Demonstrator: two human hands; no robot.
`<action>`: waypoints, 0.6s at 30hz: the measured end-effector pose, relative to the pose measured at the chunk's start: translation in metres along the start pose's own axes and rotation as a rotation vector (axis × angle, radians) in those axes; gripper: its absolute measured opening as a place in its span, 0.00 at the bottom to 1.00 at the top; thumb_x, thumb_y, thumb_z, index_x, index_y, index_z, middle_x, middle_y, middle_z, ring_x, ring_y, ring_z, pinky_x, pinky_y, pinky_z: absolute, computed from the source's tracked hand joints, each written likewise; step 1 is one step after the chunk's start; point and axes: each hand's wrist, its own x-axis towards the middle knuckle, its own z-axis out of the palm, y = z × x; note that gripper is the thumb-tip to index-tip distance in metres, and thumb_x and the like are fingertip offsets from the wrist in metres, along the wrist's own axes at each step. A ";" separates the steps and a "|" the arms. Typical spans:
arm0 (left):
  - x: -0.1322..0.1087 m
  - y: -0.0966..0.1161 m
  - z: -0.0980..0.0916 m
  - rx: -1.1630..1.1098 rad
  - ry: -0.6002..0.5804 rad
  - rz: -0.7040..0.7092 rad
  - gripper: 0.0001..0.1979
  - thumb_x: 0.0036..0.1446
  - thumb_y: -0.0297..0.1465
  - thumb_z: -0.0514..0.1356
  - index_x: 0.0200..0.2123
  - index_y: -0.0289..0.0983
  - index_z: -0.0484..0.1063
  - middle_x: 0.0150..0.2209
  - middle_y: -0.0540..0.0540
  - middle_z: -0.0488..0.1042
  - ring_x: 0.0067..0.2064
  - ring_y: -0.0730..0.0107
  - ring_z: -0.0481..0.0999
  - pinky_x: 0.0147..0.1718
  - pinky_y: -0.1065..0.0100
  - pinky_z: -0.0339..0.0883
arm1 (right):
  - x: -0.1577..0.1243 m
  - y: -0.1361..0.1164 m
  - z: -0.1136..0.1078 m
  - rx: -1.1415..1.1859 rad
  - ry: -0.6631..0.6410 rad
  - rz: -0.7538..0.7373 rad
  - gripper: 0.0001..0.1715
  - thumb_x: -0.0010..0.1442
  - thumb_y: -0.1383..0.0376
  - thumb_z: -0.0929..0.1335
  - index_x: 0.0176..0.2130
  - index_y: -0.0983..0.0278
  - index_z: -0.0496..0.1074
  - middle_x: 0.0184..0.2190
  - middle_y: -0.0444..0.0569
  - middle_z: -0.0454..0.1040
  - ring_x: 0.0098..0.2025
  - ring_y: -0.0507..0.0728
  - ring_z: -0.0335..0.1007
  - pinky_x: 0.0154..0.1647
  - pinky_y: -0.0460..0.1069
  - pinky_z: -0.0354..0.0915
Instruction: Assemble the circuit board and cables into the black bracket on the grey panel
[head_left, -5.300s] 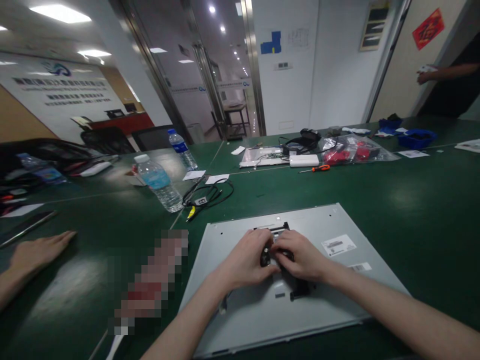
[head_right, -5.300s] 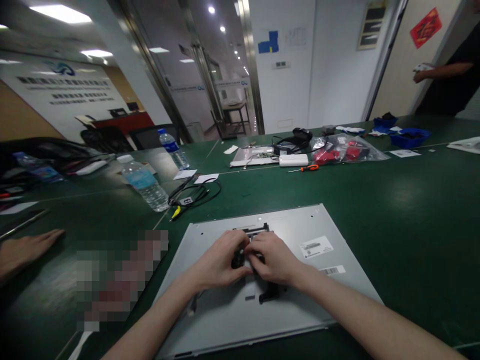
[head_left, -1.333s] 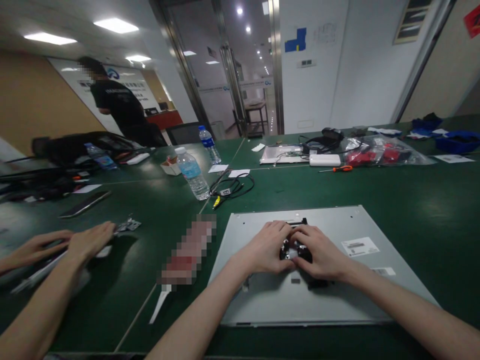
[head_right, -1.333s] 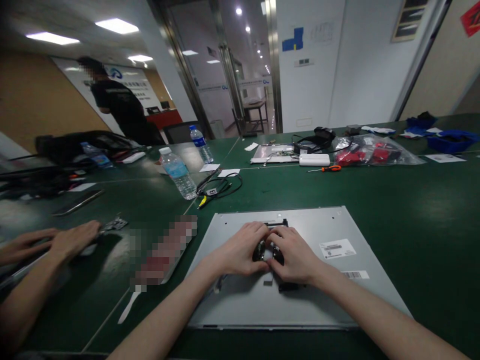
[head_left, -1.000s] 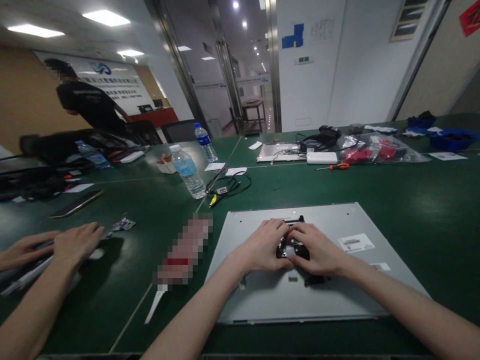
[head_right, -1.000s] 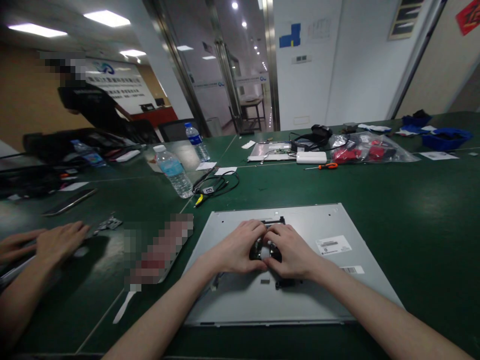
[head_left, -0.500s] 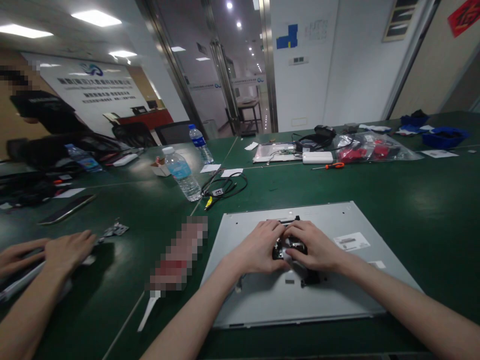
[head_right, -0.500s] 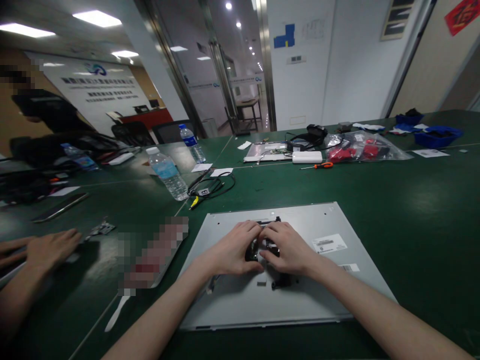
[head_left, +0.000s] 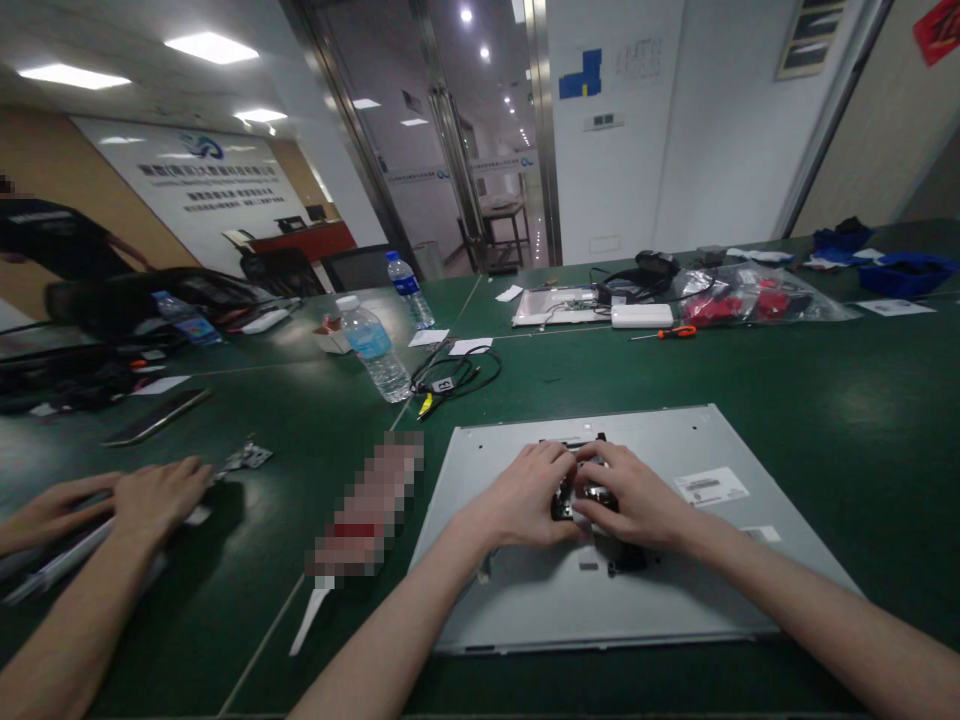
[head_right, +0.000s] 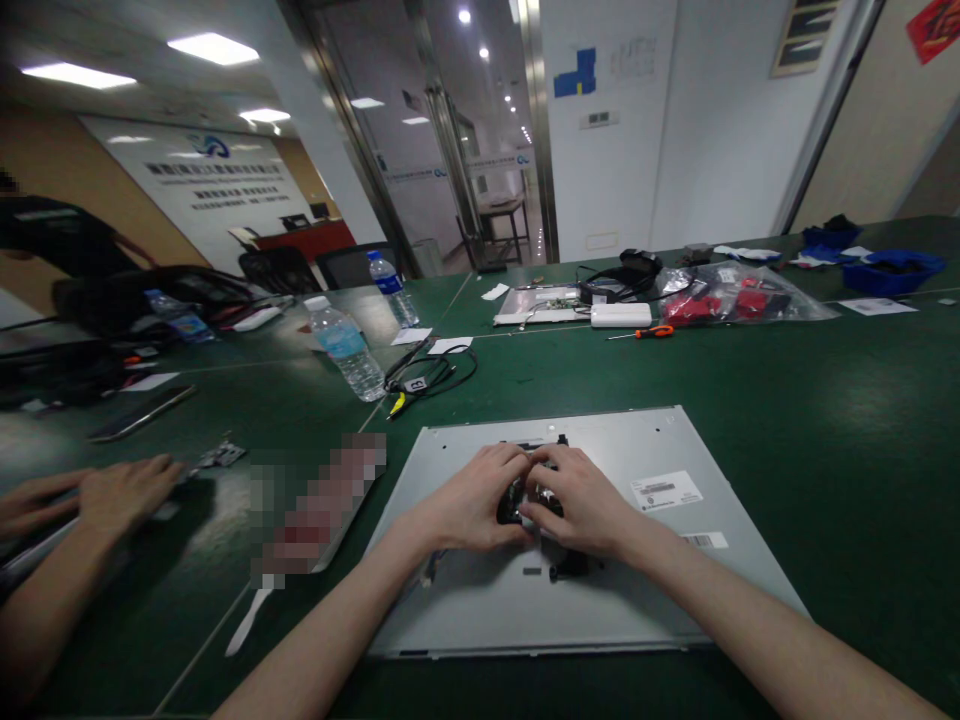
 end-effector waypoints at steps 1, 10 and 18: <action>0.000 0.000 0.000 -0.001 -0.001 0.000 0.34 0.44 0.41 0.70 0.53 0.40 0.63 0.47 0.42 0.68 0.48 0.52 0.68 0.50 0.53 0.60 | 0.000 0.001 0.001 -0.002 0.012 0.001 0.06 0.59 0.66 0.69 0.40 0.61 0.69 0.50 0.52 0.69 0.53 0.61 0.64 0.54 0.59 0.61; 0.001 0.000 -0.001 -0.008 0.004 -0.025 0.26 0.46 0.42 0.68 0.45 0.38 0.63 0.42 0.43 0.68 0.44 0.54 0.68 0.45 0.55 0.61 | 0.001 -0.004 -0.002 0.049 0.085 0.016 0.15 0.56 0.68 0.68 0.44 0.62 0.63 0.46 0.53 0.69 0.49 0.61 0.65 0.51 0.58 0.62; 0.001 0.001 -0.002 -0.009 -0.016 -0.024 0.23 0.47 0.42 0.68 0.41 0.39 0.63 0.42 0.44 0.68 0.44 0.55 0.67 0.44 0.58 0.61 | 0.000 0.001 0.003 -0.040 -0.058 -0.006 0.07 0.58 0.68 0.68 0.38 0.62 0.66 0.42 0.51 0.71 0.46 0.60 0.65 0.50 0.58 0.62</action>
